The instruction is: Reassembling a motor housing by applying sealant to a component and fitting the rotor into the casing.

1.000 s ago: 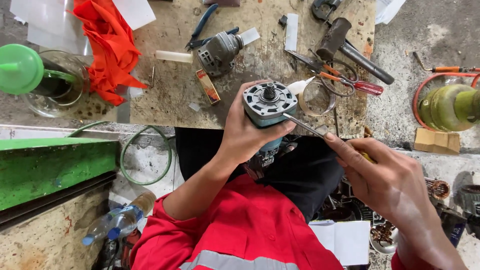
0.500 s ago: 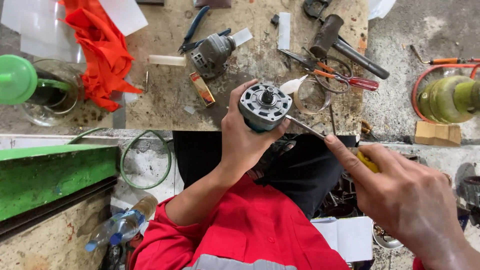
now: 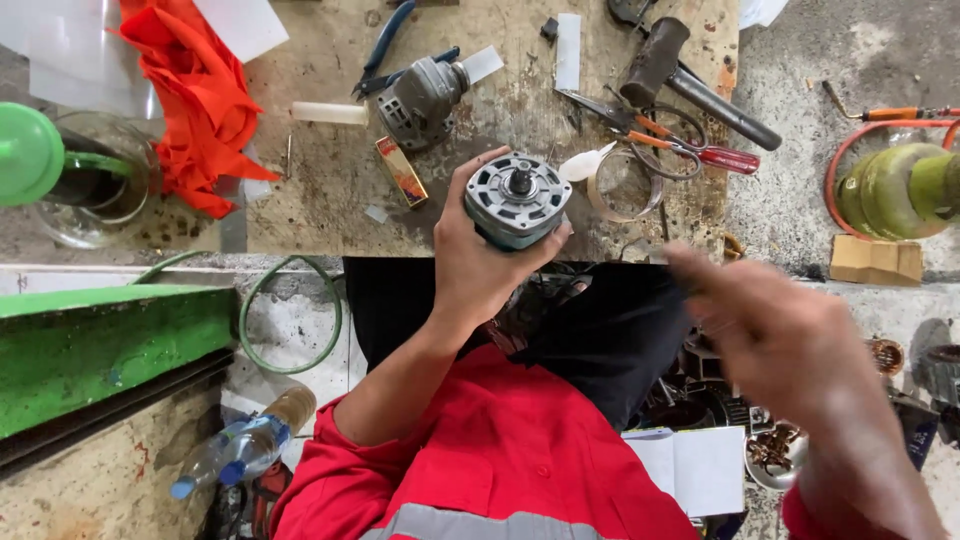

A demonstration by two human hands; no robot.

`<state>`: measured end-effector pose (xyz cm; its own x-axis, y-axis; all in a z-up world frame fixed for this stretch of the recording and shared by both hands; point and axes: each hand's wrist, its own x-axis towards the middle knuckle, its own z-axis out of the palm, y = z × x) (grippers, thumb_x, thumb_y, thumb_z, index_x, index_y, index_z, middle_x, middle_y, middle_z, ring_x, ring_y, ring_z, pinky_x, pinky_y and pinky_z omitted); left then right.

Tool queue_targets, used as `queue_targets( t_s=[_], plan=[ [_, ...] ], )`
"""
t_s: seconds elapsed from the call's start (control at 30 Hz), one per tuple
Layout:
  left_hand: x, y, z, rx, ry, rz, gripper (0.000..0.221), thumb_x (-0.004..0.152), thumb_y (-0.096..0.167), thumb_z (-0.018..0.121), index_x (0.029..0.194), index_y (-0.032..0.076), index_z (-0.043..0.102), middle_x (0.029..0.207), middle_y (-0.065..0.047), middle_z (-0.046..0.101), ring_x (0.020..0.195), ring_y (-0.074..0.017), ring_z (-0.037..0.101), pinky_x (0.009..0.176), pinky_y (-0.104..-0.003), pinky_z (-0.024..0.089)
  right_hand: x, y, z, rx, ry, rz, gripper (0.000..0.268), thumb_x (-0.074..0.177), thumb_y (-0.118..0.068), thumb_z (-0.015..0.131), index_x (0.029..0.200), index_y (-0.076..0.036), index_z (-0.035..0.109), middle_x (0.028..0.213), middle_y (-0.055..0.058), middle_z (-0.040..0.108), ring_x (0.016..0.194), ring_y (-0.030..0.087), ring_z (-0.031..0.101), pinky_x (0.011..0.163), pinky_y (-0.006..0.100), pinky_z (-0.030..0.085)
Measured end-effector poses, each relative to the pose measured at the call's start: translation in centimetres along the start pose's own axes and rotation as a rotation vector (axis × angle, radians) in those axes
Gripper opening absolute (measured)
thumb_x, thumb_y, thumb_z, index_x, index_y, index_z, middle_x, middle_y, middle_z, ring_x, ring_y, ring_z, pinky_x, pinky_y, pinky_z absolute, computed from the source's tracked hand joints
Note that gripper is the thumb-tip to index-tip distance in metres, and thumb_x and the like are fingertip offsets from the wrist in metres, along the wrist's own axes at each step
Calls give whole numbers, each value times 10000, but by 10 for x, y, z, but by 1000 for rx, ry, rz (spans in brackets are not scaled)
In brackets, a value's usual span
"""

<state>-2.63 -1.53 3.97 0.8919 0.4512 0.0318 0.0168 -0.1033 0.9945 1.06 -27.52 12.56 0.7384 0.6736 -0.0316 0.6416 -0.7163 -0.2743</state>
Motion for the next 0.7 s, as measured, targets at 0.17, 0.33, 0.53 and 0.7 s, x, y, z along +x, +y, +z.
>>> queue_targets(
  t_s=[0.17,0.33,0.53,0.7],
  plan=[
    [-4,4,-4,-33,-104,-16,692,726,353,892,1317,222,556,1265,-29,712,1180,-175,714,1001,-278,600,35,60,34,47,327,172,420,1129,3,693,1539,94,664,1175,262,652,974,373,611,839,451,491],
    [-6,2,-3,-27,-172,48,697,727,311,917,1317,209,559,1349,-31,677,1227,-168,689,1042,-273,573,75,106,88,59,311,121,369,1087,1,711,1449,63,673,1180,231,666,927,303,591,773,378,561],
    [-8,-2,-5,21,-265,114,697,724,292,925,1314,218,561,1309,-10,692,1169,-173,721,998,-290,594,83,69,54,156,298,-217,590,1020,-238,747,1471,103,579,1397,306,541,1221,412,498,998,524,502],
    [-8,-1,-2,57,-399,217,784,729,278,927,1375,120,511,1309,-93,709,1169,-221,750,1013,-298,593,81,4,14,387,-115,-521,1048,815,-428,824,1615,-15,288,1616,248,371,1507,402,373,1243,575,380]
  ],
)
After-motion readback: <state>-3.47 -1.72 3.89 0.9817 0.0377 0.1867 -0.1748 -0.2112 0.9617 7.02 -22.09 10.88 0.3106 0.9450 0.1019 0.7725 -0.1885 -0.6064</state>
